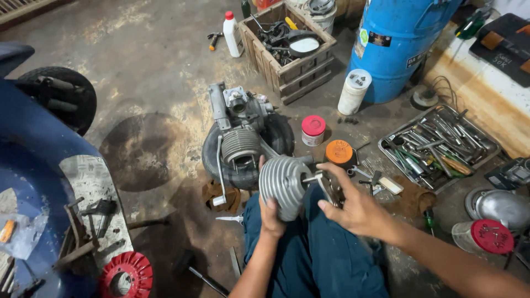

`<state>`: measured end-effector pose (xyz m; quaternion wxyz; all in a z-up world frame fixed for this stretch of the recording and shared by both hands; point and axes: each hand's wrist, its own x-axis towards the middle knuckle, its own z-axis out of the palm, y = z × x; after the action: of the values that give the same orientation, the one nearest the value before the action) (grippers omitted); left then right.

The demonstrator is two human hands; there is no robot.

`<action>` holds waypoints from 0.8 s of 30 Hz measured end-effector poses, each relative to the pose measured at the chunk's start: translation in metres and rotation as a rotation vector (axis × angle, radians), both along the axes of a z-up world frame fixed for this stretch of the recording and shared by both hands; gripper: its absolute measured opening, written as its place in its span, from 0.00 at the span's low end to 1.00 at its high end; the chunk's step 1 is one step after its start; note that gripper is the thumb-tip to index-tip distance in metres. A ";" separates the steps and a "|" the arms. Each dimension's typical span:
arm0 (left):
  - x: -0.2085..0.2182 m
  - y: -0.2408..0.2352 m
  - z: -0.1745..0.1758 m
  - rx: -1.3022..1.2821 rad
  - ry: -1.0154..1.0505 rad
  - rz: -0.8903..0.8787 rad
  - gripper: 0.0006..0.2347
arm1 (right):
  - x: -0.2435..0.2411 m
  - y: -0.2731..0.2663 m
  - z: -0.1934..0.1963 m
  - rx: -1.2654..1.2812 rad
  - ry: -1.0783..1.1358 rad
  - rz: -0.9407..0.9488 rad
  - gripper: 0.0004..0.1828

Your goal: The person sits on the workshop floor disassembling a small engine cylinder assembly on their lap. They pull the piston pin from the cylinder, use locking pliers to grip the piston, and use a socket wrench to loosen fasteners while turning the parts over.

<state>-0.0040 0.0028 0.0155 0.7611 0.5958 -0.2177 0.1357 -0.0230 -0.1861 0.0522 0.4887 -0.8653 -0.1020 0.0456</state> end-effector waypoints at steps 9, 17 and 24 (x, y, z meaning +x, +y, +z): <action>0.007 0.006 -0.009 -0.056 0.043 -0.070 0.40 | 0.007 -0.017 -0.035 -0.023 -0.246 0.089 0.43; 0.015 0.007 -0.026 0.111 0.010 0.024 0.46 | 0.005 -0.001 -0.011 0.120 -0.066 0.003 0.39; 0.015 -0.008 -0.026 -0.074 0.061 0.019 0.44 | 0.007 0.007 0.006 0.036 -0.013 -0.079 0.41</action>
<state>0.0113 -0.0052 -0.0104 0.7875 0.5731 -0.1837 0.1326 -0.0165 -0.1793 0.0578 0.5048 -0.8601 -0.0717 0.0187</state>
